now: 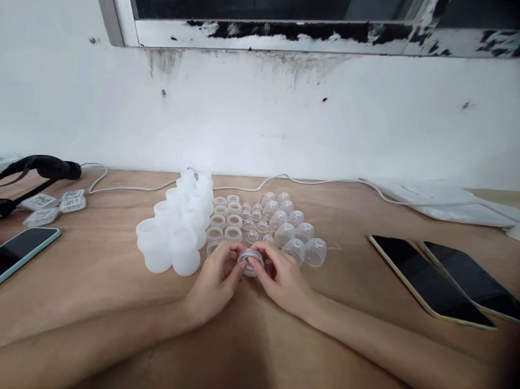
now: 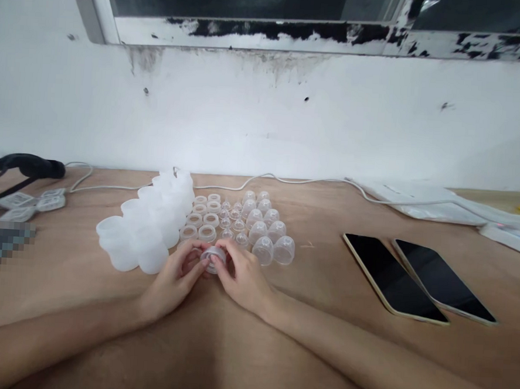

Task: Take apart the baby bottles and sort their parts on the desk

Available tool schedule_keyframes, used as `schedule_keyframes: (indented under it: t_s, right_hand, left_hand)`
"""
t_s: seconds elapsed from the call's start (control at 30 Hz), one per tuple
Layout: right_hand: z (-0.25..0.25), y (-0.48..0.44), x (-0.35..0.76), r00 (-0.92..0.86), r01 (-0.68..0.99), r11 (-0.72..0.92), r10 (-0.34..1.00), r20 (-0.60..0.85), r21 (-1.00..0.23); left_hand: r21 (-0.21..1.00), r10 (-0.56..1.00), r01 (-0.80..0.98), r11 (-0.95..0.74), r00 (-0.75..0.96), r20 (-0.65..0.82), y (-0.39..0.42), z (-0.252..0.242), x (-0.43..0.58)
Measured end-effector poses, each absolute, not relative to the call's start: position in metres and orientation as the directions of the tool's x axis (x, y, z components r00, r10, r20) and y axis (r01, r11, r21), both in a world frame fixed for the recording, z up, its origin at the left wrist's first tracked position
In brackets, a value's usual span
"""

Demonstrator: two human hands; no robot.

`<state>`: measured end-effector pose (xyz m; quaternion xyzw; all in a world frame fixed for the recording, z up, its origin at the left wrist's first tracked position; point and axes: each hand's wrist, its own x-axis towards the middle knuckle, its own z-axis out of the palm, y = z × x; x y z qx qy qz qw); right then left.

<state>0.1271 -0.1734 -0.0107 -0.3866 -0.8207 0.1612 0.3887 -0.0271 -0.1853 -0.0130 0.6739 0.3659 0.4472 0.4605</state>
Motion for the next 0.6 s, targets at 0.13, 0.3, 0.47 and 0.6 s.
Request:
schedule_keyframes:
  t_s: [0.13, 0.3, 0.47, 0.6]
  right_hand:
    - [-0.0117, -0.169, 0.1233, -0.382, 0.496, 0.638, 0.769, 0.512, -0.589]
    - [-0.0152, -0.1663, 0.1235, -0.41, 0.503, 0.628, 0.778, 0.476, -0.593]
    - [-0.0156, -0.1667, 0.125, -0.434, 0.498, 0.667, 0.745, 0.507, -0.554]
    - [-0.0118, -0.1671, 0.1247, -0.409, 0.473, 0.611, 0.79, 0.456, -0.635]
  left_hand:
    - [0.973, 0.932, 0.022, -0.23, 0.293, 0.214, -0.1817, -0.0168, -0.0223]
    - [0.97, 0.937, 0.047, -0.241, 0.271, 0.22, -0.1766, -0.0168, -0.0242]
    - [0.966, 0.94, 0.098, -0.239, 0.274, 0.204, -0.1761, -0.0198, -0.0242]
    - [0.98, 0.945, 0.04, -0.196, 0.273, 0.178, -0.1771, -0.0202, -0.0236]
